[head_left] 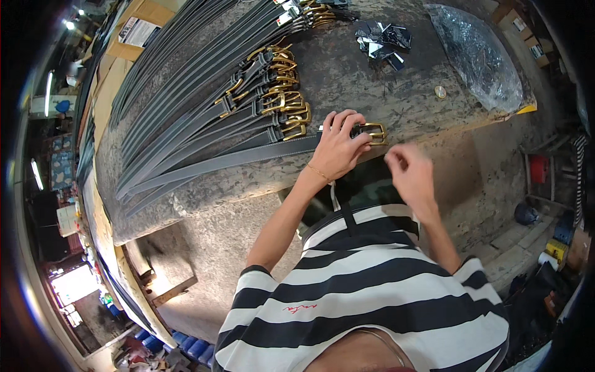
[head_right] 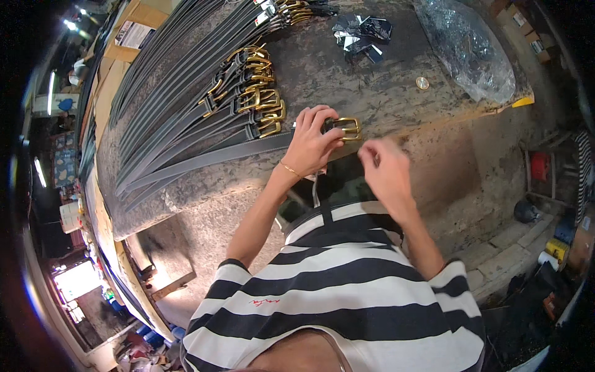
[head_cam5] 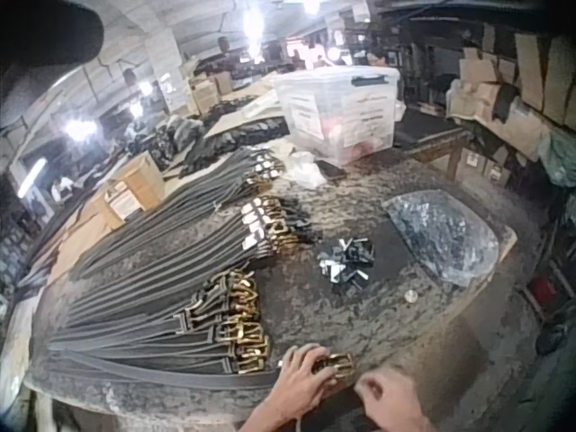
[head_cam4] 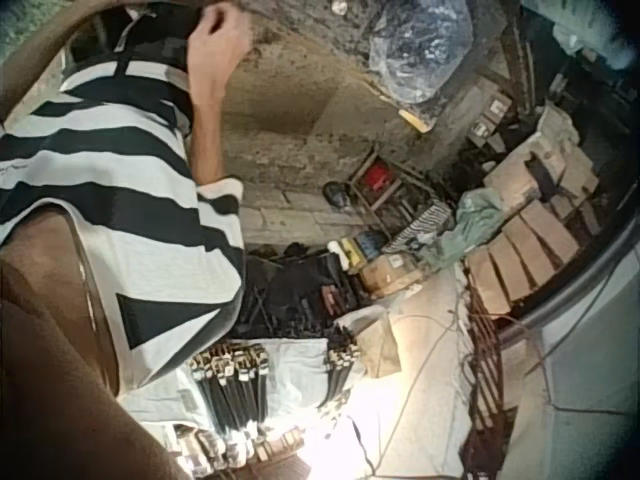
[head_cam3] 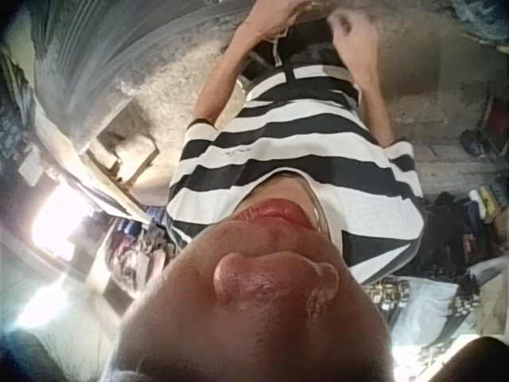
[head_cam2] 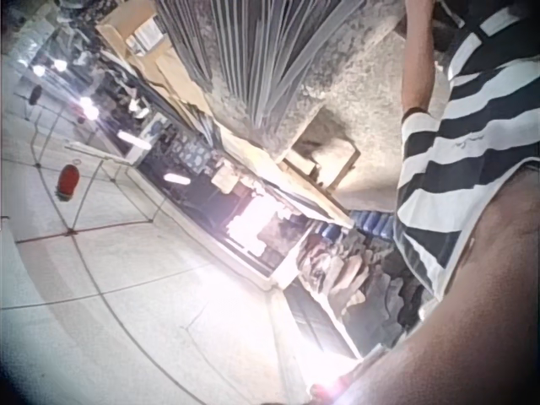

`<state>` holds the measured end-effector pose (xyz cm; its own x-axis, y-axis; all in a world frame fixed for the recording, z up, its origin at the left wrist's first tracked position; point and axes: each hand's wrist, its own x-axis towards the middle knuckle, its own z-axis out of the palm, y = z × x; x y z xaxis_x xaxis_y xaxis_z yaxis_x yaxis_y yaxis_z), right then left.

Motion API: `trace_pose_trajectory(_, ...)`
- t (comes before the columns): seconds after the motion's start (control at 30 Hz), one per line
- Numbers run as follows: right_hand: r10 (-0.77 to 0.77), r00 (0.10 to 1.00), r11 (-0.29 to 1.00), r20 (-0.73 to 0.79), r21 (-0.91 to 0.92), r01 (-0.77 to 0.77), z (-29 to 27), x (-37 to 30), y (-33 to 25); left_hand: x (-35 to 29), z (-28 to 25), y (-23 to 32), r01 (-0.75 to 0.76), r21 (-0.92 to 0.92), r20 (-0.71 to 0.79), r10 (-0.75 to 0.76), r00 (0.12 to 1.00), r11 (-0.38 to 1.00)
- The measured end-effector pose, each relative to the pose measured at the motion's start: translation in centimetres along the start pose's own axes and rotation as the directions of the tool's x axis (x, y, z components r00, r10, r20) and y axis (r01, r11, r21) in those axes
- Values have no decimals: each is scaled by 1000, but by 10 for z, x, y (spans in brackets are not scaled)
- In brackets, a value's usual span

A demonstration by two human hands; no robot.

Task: Assembling leather belts by attaching buckles and hardware at a workshop table.

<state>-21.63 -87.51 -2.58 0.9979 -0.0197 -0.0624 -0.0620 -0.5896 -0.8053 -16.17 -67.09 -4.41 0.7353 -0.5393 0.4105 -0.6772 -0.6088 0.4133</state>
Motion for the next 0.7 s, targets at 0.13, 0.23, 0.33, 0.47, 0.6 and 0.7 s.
trace_pose_trajectory(0.13,157,984,842,83,509,-177,30,-17,14,1,-3,4,46,-24,83,-44,996,999)
trace_pose_trajectory(0.23,256,944,393,207,870,-298,42,-9,8,-1,-3,4,45,-40,78,-41,996,998)
trace_pose_trajectory(0.33,273,925,238,263,913,-330,59,-5,16,-1,-1,2,43,-71,63,-39,997,997)
trace_pose_trajectory(0.47,259,947,287,191,921,-264,73,-17,20,-1,1,2,45,-93,9,-45,999,995)
trace_pose_trajectory(0.6,-68,972,825,-223,535,181,64,-21,8,-4,-15,-3,52,-231,-129,-84,988,972)
trace_pose_trajectory(0.7,-391,855,863,-341,186,469,52,-11,-10,-19,-33,-21,164,-159,-102,-182,978,974)
